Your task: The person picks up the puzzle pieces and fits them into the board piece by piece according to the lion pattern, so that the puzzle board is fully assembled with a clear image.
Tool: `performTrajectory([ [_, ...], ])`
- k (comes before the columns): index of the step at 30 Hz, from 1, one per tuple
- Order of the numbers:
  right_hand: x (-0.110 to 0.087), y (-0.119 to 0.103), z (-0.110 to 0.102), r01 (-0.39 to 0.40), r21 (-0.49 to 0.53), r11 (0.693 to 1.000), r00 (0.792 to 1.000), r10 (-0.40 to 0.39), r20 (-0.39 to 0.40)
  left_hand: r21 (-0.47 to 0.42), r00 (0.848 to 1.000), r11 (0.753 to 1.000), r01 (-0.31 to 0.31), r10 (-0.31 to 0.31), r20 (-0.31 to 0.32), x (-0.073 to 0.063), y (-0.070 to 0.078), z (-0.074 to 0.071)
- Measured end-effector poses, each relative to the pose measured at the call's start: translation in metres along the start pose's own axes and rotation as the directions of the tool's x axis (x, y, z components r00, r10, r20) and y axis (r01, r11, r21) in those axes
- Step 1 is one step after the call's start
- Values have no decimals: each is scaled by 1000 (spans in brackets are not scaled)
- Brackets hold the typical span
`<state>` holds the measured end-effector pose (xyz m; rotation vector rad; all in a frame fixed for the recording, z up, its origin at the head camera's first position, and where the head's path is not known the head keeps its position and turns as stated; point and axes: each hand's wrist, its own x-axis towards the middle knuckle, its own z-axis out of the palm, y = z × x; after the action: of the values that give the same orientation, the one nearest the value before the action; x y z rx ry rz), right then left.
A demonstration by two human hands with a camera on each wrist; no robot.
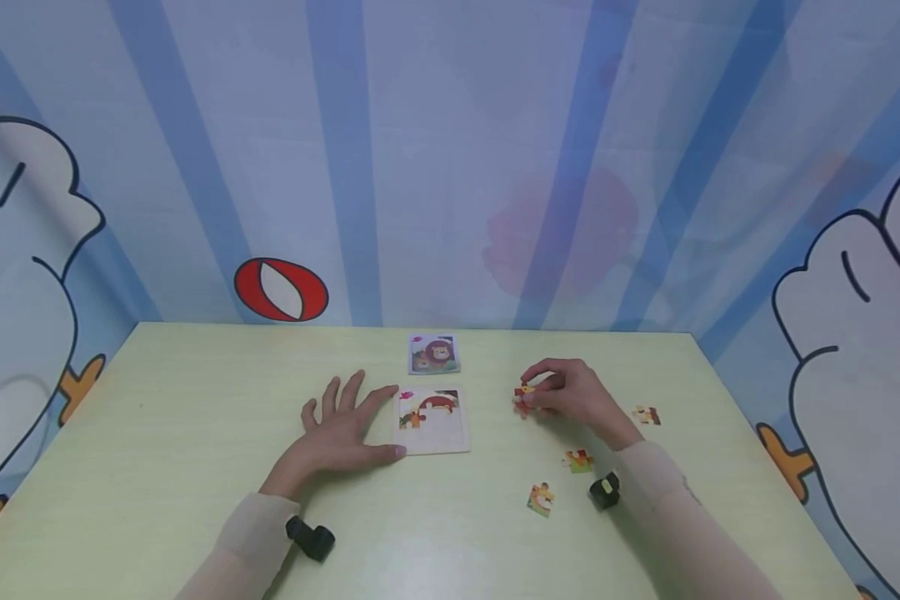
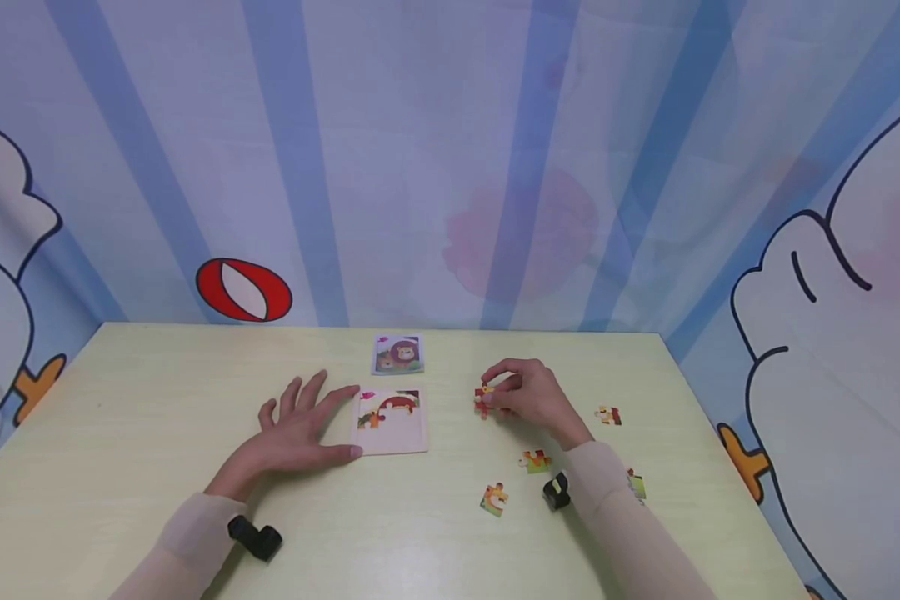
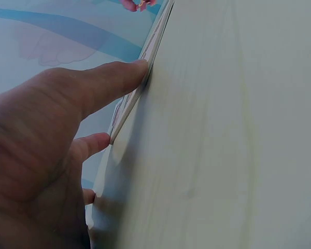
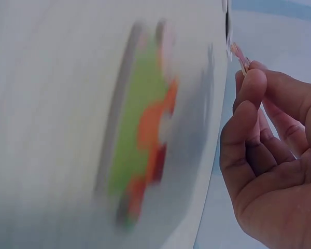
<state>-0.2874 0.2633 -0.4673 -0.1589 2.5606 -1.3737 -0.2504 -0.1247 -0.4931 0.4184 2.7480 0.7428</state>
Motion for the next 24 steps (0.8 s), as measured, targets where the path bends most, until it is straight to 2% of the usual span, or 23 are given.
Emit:
performTrajectory([
  [19, 14, -29, 39, 9, 100, 995, 998, -15, 57, -21, 1000, 1000, 0, 0, -4, 2, -1, 2],
  [24, 17, -34, 48, 18, 116, 993, 996, -27, 80, -26, 1000, 1000, -9, 9, -29, 6, -6, 8],
])
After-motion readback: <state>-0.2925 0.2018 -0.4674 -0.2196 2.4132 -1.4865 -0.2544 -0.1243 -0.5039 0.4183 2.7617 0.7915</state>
